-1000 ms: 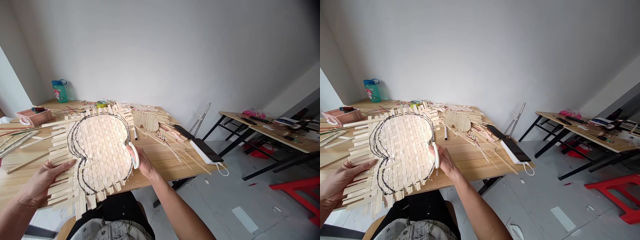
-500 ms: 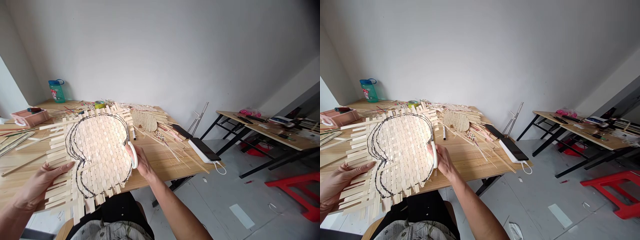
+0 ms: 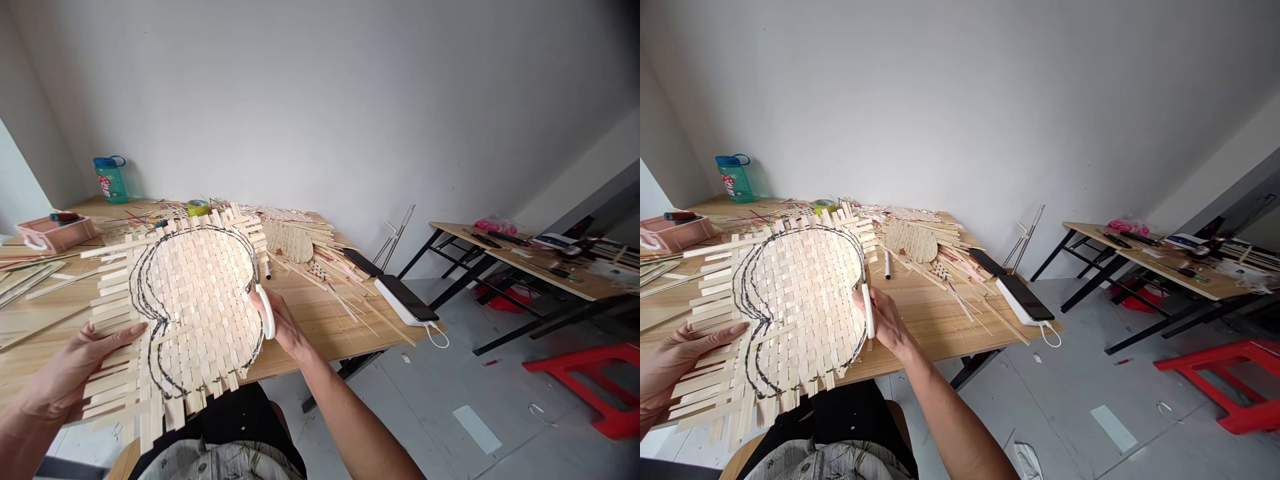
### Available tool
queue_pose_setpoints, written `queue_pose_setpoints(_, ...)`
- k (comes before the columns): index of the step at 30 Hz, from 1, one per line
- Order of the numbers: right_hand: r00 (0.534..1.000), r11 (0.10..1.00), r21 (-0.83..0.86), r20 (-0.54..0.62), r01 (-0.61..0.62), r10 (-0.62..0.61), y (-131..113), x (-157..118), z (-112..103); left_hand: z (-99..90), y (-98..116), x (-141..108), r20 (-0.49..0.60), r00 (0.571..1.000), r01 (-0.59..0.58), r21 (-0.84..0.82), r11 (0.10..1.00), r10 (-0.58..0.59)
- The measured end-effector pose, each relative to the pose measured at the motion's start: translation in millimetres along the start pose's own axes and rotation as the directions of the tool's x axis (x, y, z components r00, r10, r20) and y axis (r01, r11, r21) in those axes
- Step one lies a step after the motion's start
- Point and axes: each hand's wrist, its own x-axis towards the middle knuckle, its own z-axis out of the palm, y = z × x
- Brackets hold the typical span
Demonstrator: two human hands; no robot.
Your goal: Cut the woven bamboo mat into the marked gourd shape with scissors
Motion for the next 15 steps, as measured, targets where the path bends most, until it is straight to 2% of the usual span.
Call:
queue_pose_setpoints(3, 1.0, 1.0, 0.017, -0.011, 0.011, -0.011, 2.5, 1.0, 0.2, -6.7, -4.7, 6.3, 0.095, 0.993, 0.073, -0.051, 0.996, -0.068)
queue_pose_setpoints(11, 0.999, 1.0, 0.013, -0.035, 0.023, -0.022, 6.6, 3.5, 0.2, -9.3, -5.8, 6.7, 0.12, 0.992, 0.037, -0.044, 0.998, -0.031)
queue_pose_setpoints(15, 1.0, 1.0, -0.008, -0.018, 0.023, -0.024, 2.6, 2.7, -0.4, -6.9, -5.0, 5.4, 0.122, 0.99, 0.069, -0.042, 0.997, -0.063)
